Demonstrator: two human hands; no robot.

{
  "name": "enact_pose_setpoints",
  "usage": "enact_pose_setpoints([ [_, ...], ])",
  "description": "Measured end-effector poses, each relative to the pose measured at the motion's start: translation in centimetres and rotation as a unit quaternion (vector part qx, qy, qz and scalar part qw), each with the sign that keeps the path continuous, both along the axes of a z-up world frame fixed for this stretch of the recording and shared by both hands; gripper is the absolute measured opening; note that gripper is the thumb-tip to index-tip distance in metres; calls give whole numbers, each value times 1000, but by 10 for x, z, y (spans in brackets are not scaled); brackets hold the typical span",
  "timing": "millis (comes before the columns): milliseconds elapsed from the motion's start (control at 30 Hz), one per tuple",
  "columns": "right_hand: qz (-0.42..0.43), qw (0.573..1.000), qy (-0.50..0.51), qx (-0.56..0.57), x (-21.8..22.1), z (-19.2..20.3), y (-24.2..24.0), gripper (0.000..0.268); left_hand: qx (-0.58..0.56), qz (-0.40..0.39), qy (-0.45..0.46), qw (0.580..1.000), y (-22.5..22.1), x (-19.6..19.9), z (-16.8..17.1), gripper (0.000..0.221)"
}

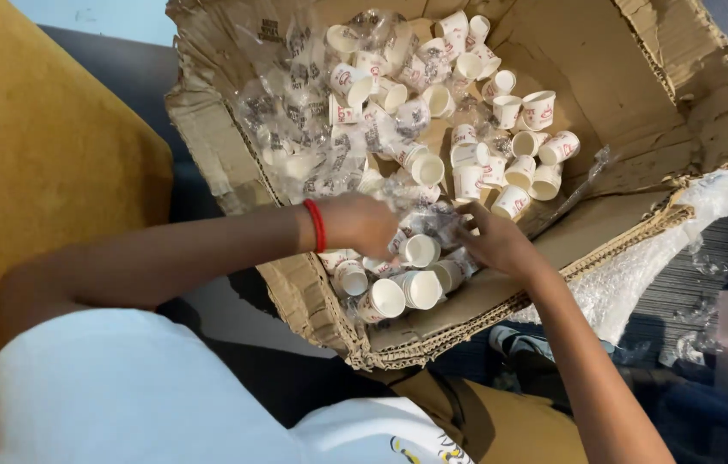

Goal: Stacking small paper cups from a cardboard box onto a table and organizing them into stacks.

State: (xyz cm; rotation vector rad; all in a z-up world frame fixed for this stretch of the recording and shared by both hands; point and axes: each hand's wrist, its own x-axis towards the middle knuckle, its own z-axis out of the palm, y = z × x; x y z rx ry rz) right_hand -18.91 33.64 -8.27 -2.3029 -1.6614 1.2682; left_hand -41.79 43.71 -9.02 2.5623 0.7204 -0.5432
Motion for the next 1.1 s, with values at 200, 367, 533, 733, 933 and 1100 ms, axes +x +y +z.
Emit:
enact_pose_setpoints([
  [200, 48, 990, -130, 38, 4, -22, -22, 50, -260, -28, 196, 945, -8, -7, -57, 119],
  [367, 48, 989, -108, -87, -12, 4, -26, 58, -128, -50, 143, 980, -6, -4, -70, 119],
  [533, 87, 994, -30, -51, 7, -35, -32, 76, -309, 31, 180, 933, -10, -2, -23, 130],
  [733, 92, 988, -10, -121, 0, -34, -22, 97, -493, 110, 218, 835, -20, 10, -27, 144],
  [933, 128, 968, -20, -215, -20, -53, 12, 96, -515, 104, 202, 826, -42, 21, -81, 118],
  [1100, 77, 973, 79, -204, -17, -91, 19, 91, -509, 190, 183, 819, -41, 21, -90, 110],
])
